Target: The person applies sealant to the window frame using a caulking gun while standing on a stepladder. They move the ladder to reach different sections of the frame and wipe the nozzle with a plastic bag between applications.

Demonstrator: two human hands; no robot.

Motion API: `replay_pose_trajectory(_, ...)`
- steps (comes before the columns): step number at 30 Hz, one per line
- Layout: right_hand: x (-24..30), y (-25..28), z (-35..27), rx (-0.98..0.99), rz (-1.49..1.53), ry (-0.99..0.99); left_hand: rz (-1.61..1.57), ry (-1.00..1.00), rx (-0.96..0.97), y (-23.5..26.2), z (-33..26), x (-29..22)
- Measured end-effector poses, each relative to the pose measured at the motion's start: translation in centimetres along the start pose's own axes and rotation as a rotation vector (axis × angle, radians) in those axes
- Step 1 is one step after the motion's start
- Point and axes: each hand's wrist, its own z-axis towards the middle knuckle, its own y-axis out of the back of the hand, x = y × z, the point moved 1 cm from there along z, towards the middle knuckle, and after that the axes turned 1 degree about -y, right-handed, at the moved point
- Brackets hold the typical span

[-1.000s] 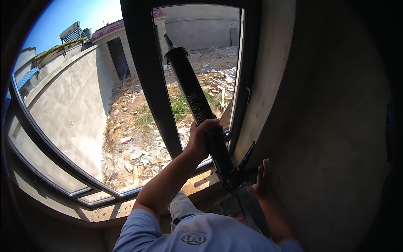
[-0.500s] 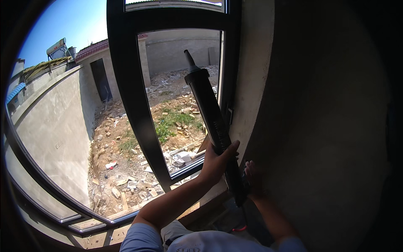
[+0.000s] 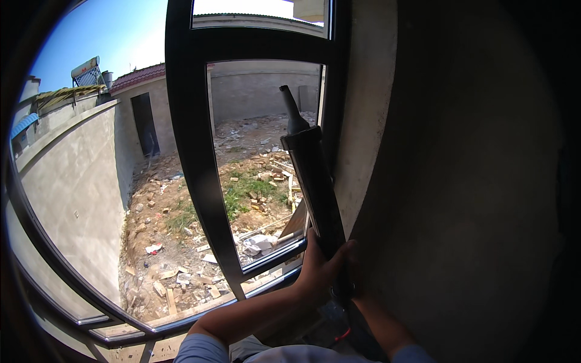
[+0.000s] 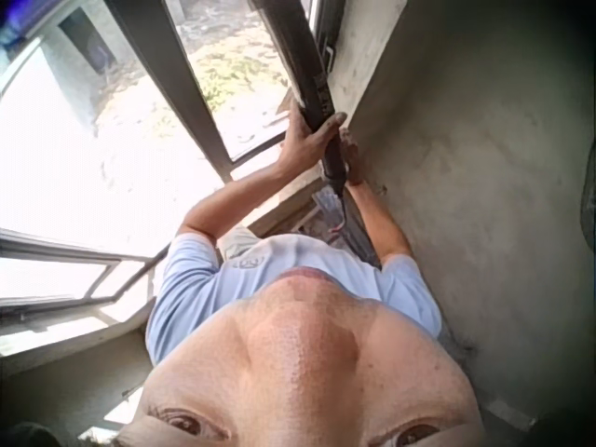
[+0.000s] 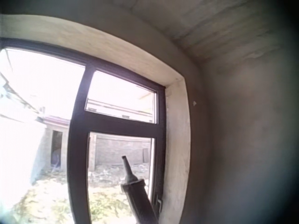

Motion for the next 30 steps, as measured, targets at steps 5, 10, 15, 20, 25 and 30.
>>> replay_pose_trajectory(5,3.2,2.3,1.7,-0.042,-0.152,0.089,0.088,-0.069,-0.052,0.4,1.9,-0.8)
replay_pose_trajectory(10,7.7,7.3,5.0,-0.237,-0.364,0.331,0.14,-0.137,-0.235,1.2,5.8,-3.6)
replay_pose_trajectory(15,9.5,10.1,8.6,-0.218,-0.265,0.359,-0.023,-0.05,-0.177,4.1,9.6,-5.2)
replay_pose_trajectory(20,11.1,10.1,12.6,-0.246,-0.198,0.36,-0.095,-0.006,-0.132,7.2,12.3,-6.0)
replay_pose_trajectory(25,10.7,9.8,16.8,-0.191,-0.257,0.368,0.039,-0.146,-0.167,9.9,15.5,-8.7)
replay_pose_trajectory(30,9.9,9.9,20.1,-0.156,-0.347,0.385,0.021,-0.197,-0.219,12.9,19.4,-11.2)
